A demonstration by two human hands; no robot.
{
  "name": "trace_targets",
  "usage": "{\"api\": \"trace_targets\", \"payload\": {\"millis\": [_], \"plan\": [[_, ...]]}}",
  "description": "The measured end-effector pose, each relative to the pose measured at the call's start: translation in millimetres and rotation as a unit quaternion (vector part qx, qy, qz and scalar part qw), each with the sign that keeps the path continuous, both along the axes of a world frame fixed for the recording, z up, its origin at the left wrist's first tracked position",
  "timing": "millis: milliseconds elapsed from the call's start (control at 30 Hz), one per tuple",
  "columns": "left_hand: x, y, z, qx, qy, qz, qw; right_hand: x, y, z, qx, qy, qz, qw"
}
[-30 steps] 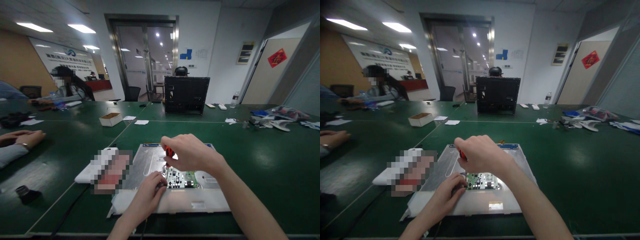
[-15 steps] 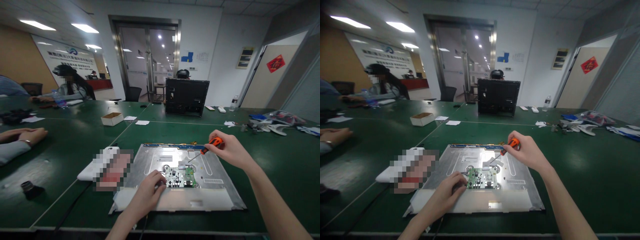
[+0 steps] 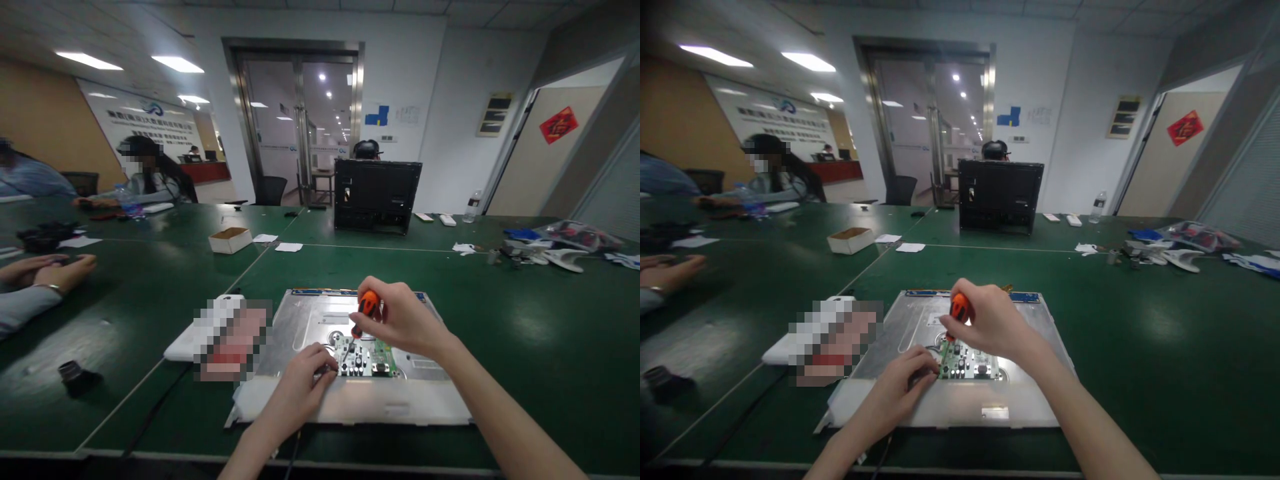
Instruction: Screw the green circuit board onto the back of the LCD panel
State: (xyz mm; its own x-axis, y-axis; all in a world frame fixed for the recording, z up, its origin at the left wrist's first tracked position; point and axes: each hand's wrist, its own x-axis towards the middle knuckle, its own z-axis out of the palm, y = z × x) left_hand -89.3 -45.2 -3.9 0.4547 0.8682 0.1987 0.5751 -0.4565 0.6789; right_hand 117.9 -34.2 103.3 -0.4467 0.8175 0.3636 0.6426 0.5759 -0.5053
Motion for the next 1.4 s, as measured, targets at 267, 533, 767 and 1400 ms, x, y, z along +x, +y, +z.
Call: {"api": "trace_targets", "payload": {"millis": [267,533,767,1400], "plan": [[0,1,-2.5,-0.010,-0.005,-0.001,1.000,-29,10,20.2,0.061,-0.161,0.079,0.982],[2,0,-1.7,-0.018,0.000,0.007,1.000,-35,17,20.6,0.060,-0.182,0.099,0.976],[1,1,-4.3,-0.031,-0.007,0.005,0.999,-34,19,13.7,0.060,-0.192,0.107,0.974],[1,1,-4.3,-0.038,-0.012,0.006,0.999,-38,16,12.5,0.114,-0.248,0.049,0.961]]}}
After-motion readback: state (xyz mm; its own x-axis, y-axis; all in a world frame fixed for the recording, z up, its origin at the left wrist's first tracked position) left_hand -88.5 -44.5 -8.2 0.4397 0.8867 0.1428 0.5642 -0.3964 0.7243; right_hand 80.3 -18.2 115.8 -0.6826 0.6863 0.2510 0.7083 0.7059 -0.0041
